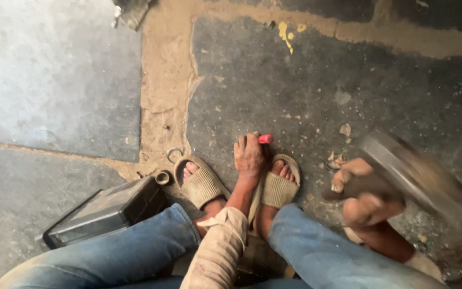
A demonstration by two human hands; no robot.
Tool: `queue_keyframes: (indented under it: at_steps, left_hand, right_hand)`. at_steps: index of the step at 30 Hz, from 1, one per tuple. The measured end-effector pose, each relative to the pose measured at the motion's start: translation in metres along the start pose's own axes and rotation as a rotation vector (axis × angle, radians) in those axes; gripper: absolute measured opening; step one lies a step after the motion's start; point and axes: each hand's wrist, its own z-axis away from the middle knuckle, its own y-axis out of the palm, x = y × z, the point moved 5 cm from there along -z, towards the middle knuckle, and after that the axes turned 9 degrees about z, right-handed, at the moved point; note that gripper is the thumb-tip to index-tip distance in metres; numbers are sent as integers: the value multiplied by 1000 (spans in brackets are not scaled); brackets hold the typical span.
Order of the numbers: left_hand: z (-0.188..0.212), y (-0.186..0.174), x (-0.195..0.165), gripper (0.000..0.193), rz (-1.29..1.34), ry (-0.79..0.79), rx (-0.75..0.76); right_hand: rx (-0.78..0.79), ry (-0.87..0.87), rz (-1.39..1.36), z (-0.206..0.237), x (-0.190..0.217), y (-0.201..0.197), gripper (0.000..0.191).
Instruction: The person sits on the floor and uses a screwdriver and hammer to work on small metal parts. They pry and tap components, separate a cylindrical part, and repeatedly hammer a small metal piece on the floor.
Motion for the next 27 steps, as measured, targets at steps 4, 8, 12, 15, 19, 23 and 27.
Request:
queue_keyframes:
  at_steps: [4, 8, 12, 15, 19, 23, 27]
  left_hand:
    - [-1, -4, -2, 26, 30, 48, -18]
    - [1, 0, 1, 24, 26, 27, 1]
    - [5, 8, 6, 20, -60, 23, 25]
    - [7, 14, 9, 20, -92, 30, 54]
    - [11, 18, 12, 31, -153, 58, 86]
    - [19, 15, 16, 46, -57, 49, -34]
    - [25, 19, 20, 52, -50, 33, -63]
  right_hand:
    - [265, 204, 498, -1, -50, 47, 51]
    - [189, 216, 707, -14, -83, 49, 48]
    - [29, 90, 901, -31, -74, 43, 43]
    - [-62, -225, 936, -40, -45, 61, 56]
    - [170, -164, 260, -46, -37, 110, 59]
    - [152, -229, 339, -53, -47, 138, 18]
    - [121, 54, 253, -68, -91, 145, 10]
